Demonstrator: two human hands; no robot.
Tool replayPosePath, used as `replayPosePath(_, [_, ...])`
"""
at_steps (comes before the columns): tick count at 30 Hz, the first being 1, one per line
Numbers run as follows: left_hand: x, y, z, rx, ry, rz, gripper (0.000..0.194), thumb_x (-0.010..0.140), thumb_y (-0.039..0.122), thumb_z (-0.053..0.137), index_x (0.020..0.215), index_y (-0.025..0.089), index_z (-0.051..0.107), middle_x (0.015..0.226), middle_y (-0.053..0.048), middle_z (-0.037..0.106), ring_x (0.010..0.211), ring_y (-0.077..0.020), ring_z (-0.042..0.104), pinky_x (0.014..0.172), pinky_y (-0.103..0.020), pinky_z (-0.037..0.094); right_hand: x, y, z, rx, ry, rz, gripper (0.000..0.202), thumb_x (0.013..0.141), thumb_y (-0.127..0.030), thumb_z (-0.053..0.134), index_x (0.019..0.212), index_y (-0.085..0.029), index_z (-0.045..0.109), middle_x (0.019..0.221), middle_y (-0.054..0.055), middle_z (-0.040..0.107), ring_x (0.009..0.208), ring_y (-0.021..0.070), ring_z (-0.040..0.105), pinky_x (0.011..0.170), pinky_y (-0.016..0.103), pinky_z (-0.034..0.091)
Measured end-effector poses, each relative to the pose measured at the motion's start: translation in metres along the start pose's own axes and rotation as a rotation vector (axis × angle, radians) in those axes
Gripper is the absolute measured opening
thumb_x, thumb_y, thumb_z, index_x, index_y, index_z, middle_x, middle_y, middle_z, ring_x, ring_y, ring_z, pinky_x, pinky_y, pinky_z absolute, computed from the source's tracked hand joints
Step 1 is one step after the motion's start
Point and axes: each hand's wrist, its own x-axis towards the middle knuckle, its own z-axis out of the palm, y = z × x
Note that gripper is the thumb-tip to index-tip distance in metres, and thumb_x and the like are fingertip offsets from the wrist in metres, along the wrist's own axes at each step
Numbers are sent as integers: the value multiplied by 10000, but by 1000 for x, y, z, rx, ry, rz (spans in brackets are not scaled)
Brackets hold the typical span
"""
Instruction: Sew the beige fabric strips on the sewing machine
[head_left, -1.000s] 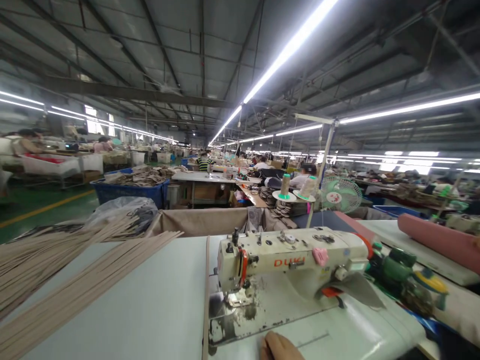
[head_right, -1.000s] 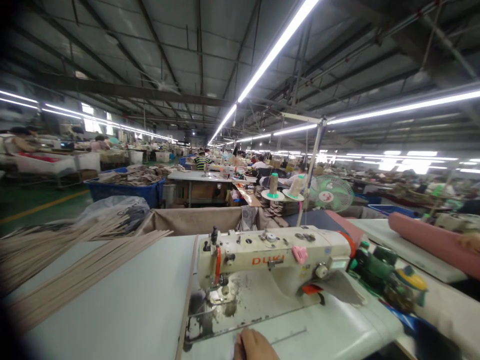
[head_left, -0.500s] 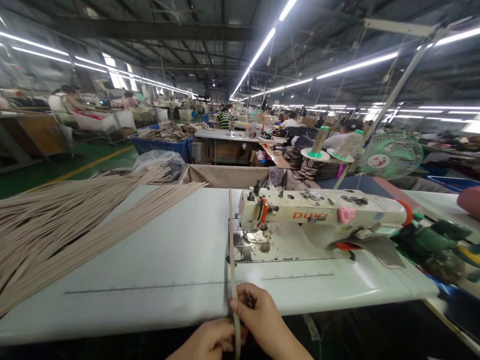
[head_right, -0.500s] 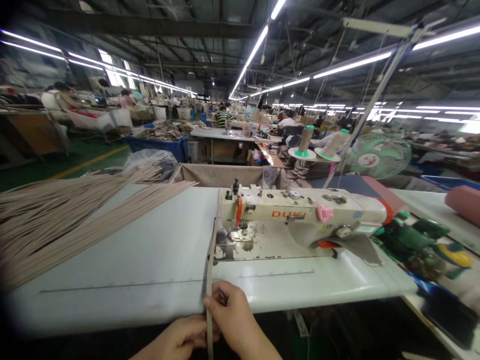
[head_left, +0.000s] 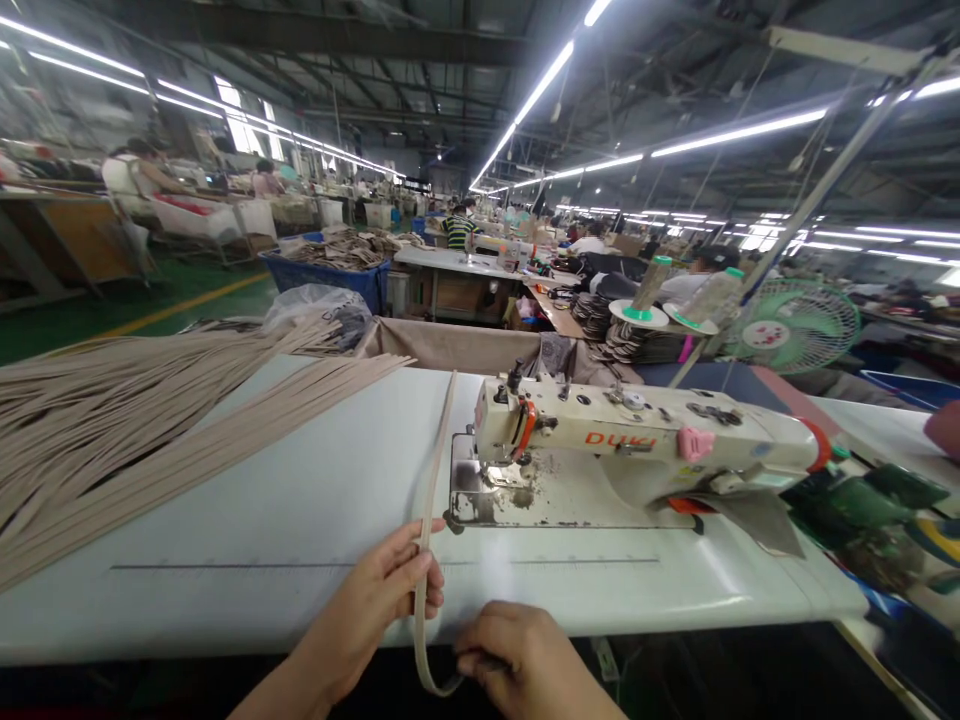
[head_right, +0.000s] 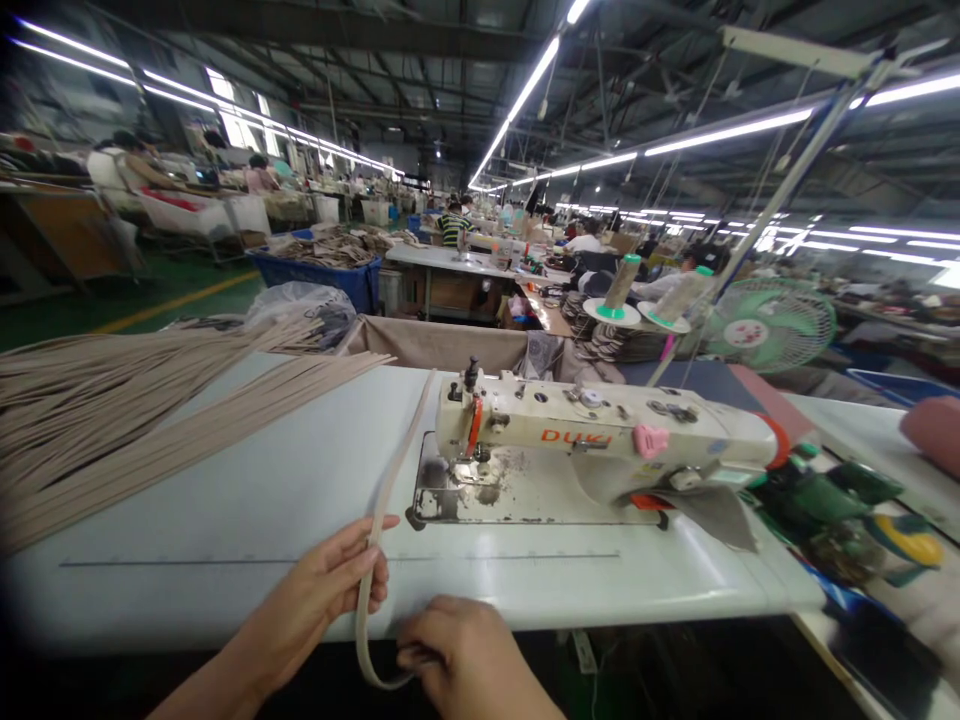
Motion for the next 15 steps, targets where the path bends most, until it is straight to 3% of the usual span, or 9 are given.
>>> replayPosePath(3, [-11, -4, -9, -33, -83, -59, 540, 842, 462, 786, 1291, 198, 644, 938, -50, 638, 805, -173, 626, 779, -315, 512, -15, 18, -51, -128, 259, 25, 207, 998, -268, 551, 954, -252, 753, 850, 22, 727, 790, 153, 666, 734, 238, 490])
replayPosePath(7, [-13, -11, -18, -6, -156, -101, 468, 865, 457, 756, 1255, 204, 696, 1004, -73, 639, 928, -210, 636, 878, -343, 515, -38, 44, -150, -413, 853, 8, 451, 959, -588, 590, 891, -181, 773, 809, 90, 743, 727, 171, 674, 702, 283, 496])
replayPosePath(9, [-8, -12, -19, 96, -164, -70, 441, 880, 484, 732, 1226, 211, 720, 1051, -84, 632, 961, -221, 634, 926, -365, 513, -47, 55, -207, -554, 1156, 174, 619, 945, -682, 536, 1012, -119, 787, 867, 147, 755, 791, 184, 679, 744, 326, 480])
replayPosePath(10, [-5, -12, -19, 162, -164, -33, 424, 884, 503, 721, 1194, 214, 736, 1097, -91, 621, 966, -225, 632, 936, -376, 516, -52, 61, -236, -599, 1240, 287, 682, 952, -706, 484, 1040, -103, 790, 836, 158, 754, 780, 183, 675, 714, 341, 459])
replayPosePath(12, [3, -9, -17, 294, -168, 87, 391, 878, 531, 716, 1108, 218, 769, 1200, -105, 592, 1041, -253, 621, 990, -402, 504, -60, 81, -297, -723, 1290, 545, 692, 982, -679, 426, 1073, -107, 804, 878, 183, 773, 829, 193, 681, 688, 385, 401])
replayPosePath(14, [9, -6, -14, 371, -180, 205, 348, 873, 531, 722, 1034, 228, 783, 1322, -106, 558, 1232, -303, 559, 1093, -421, 443, -67, 112, -358, -817, 1192, 810, 621, 943, -645, 539, 1101, -107, 805, 1117, 264, 748, 959, 239, 699, 646, 437, 302])
replayPosePath(15, [12, -5, -13, 387, -190, 243, 324, 880, 523, 719, 1009, 233, 783, 1371, -102, 549, 1331, -320, 498, 1141, -424, 397, -70, 131, -387, -819, 1134, 849, 595, 901, -643, 605, 1071, -112, 813, 1184, 282, 723, 1008, 258, 704, 642, 444, 275])
